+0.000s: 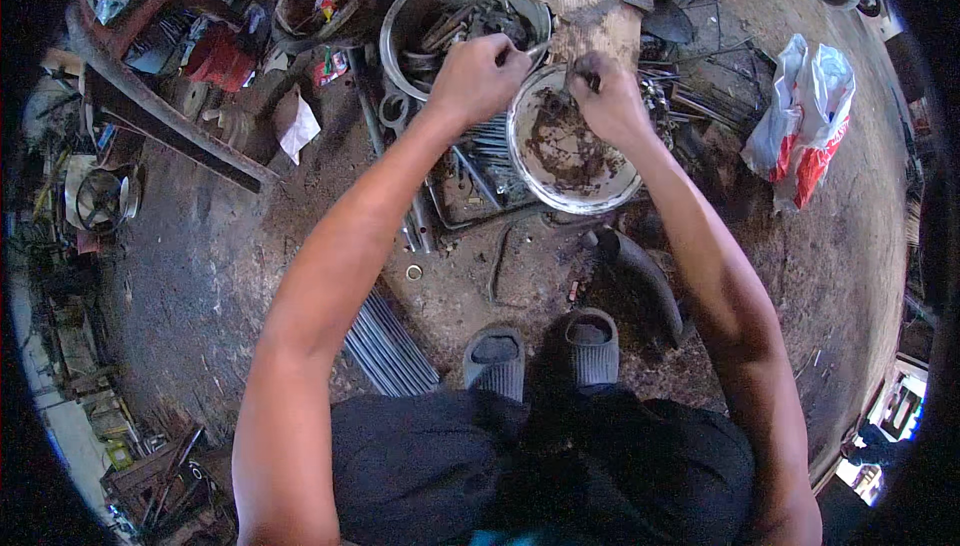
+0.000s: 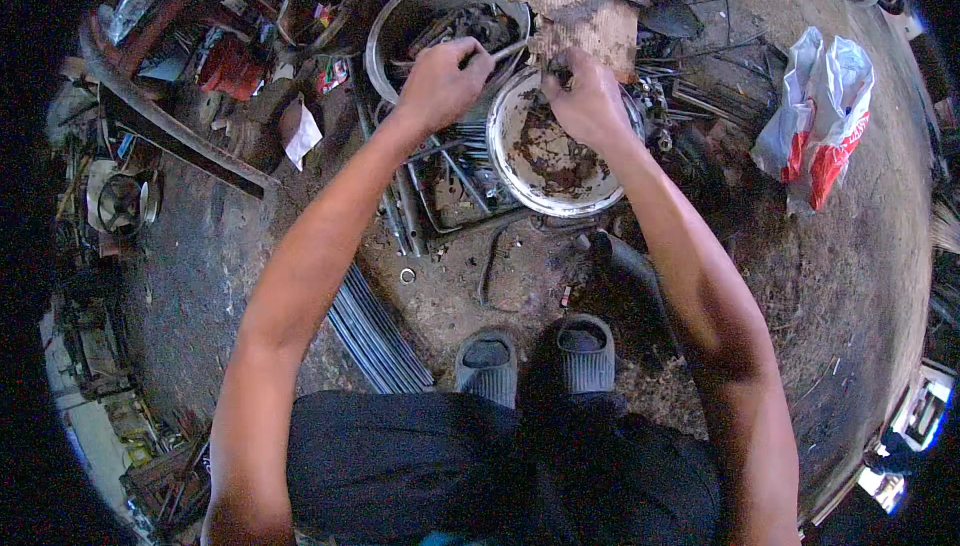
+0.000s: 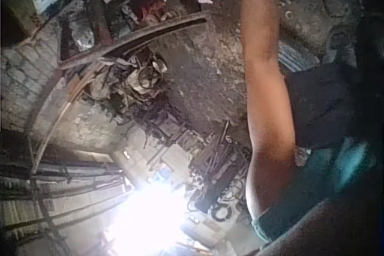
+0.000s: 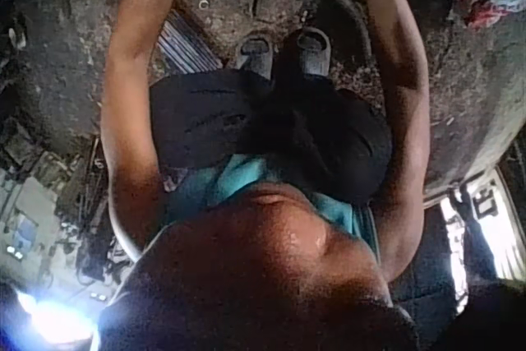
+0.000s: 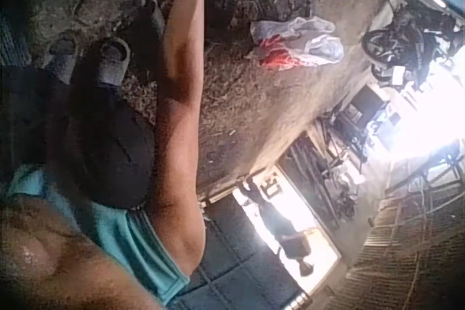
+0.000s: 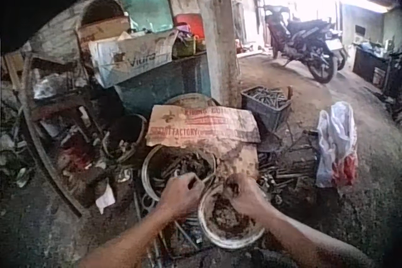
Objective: The person sorts through various metal parts by hand, picking them from containers and a workbench.
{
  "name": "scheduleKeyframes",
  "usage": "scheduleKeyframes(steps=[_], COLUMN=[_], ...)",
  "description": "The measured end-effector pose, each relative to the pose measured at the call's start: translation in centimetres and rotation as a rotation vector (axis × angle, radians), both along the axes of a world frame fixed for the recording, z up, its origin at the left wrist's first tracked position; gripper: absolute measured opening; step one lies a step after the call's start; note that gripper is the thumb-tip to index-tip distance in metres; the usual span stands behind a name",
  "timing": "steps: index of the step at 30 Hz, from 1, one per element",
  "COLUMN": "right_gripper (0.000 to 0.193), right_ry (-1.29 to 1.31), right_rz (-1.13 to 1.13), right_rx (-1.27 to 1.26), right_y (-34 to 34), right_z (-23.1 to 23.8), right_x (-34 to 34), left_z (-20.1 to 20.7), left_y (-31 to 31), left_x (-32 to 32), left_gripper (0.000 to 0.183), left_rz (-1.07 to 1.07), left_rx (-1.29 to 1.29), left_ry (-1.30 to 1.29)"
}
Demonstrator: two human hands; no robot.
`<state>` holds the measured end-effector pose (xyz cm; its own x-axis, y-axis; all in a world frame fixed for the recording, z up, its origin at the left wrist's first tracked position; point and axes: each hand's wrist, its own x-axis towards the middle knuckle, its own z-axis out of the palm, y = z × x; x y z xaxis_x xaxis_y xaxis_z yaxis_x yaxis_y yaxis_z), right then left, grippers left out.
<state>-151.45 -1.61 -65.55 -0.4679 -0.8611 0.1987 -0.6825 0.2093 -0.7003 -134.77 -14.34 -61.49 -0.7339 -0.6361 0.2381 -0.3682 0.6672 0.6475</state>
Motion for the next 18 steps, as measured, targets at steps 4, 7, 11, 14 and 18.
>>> scheduleKeyframes(steps=[4, 7, 11, 14, 18], right_gripper=[0.039, 0.041, 0.03, 0.022, 0.022], right_ry=[-0.18, -0.228, -0.181, -0.251, -0.183], right_rz=[-0.051, -0.03, -0.071, -0.029, -0.025], right_rx=[-0.007, 0.013, -0.101, -0.149, -0.146], right_y=[-2.4, -4.1, -6.2, -6.6, -5.6], right_z=[4.5, 5.8, 5.5, 5.1, 3.9], right_x=[2.0, 4.3, 4.4, 4.3, 3.3], left_z=[1.7, 2.3, 2.6, 1.9, 1.6], left_y=[-1.8, -2.7, -3.3, -3.7, -3.6], left_x=[1.7, 4.0, 5.4, 6.3, 6.2], left_gripper=[0.032, 0.033, 0.035, 0.034, 0.032], left_rz=[0.059, 0.129, 0.264, 0.311, 0.297], left_rx=[0.015, 0.086, 0.005, -0.142, -0.131], left_ry=[-0.008, -0.028, -0.097, -0.122, -0.132])
